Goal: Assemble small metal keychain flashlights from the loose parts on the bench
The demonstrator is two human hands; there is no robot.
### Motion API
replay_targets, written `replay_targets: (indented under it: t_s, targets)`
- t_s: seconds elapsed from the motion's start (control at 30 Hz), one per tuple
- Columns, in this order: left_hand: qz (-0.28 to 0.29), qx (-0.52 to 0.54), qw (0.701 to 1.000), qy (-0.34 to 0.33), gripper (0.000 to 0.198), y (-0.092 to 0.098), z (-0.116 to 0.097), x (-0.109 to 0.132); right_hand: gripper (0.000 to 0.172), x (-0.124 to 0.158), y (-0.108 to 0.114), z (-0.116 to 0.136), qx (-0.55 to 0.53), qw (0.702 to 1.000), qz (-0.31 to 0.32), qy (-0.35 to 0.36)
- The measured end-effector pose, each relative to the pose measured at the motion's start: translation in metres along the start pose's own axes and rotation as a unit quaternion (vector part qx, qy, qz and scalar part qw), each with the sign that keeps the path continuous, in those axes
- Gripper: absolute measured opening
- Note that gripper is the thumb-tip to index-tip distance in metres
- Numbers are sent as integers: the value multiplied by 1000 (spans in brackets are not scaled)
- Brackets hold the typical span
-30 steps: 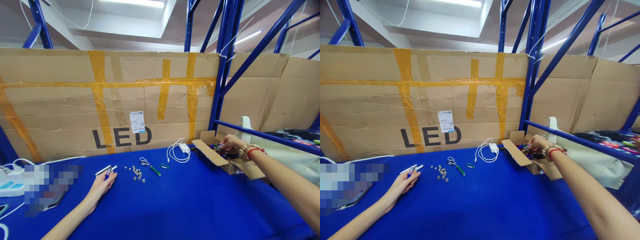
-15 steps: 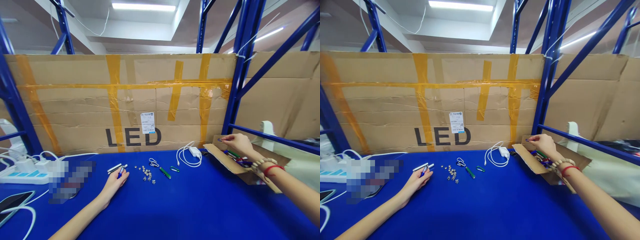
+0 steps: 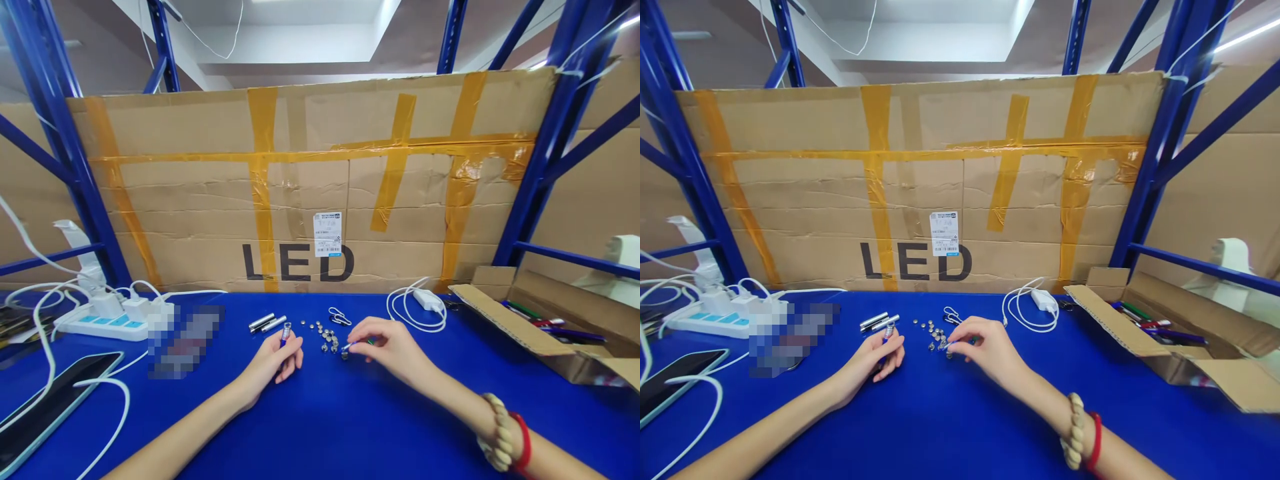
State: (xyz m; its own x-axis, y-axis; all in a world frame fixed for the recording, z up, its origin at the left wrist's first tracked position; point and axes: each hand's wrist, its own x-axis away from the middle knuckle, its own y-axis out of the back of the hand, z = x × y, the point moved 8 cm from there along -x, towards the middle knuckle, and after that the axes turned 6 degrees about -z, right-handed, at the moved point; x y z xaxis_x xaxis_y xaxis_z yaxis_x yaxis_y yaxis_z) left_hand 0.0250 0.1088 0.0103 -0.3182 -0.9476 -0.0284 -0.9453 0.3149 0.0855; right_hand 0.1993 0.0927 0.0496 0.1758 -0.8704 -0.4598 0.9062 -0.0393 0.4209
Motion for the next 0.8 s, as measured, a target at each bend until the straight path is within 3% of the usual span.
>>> replay_targets:
  t_s: [0.1, 0.2, 0.5, 0.63, 0.8]
  targets:
    - [42, 23, 999, 16, 46, -15, 0, 9, 20, 2, -23, 2, -35, 999, 7, 11]
    - [78, 29, 996, 33, 45, -27, 4, 15, 21, 4, -31, 9, -30, 999, -12, 35]
    - [35, 62, 997, -11, 42, -17, 8, 12, 14, 19, -49, 38, 43, 989, 17, 142]
    - [47, 60, 996, -45, 39, -21, 3, 15, 14, 25, -50, 38, 55, 992, 11, 114]
    - [48, 17, 995, -87, 33, -27, -4, 21, 24, 27, -50, 17, 2, 999, 1, -34]
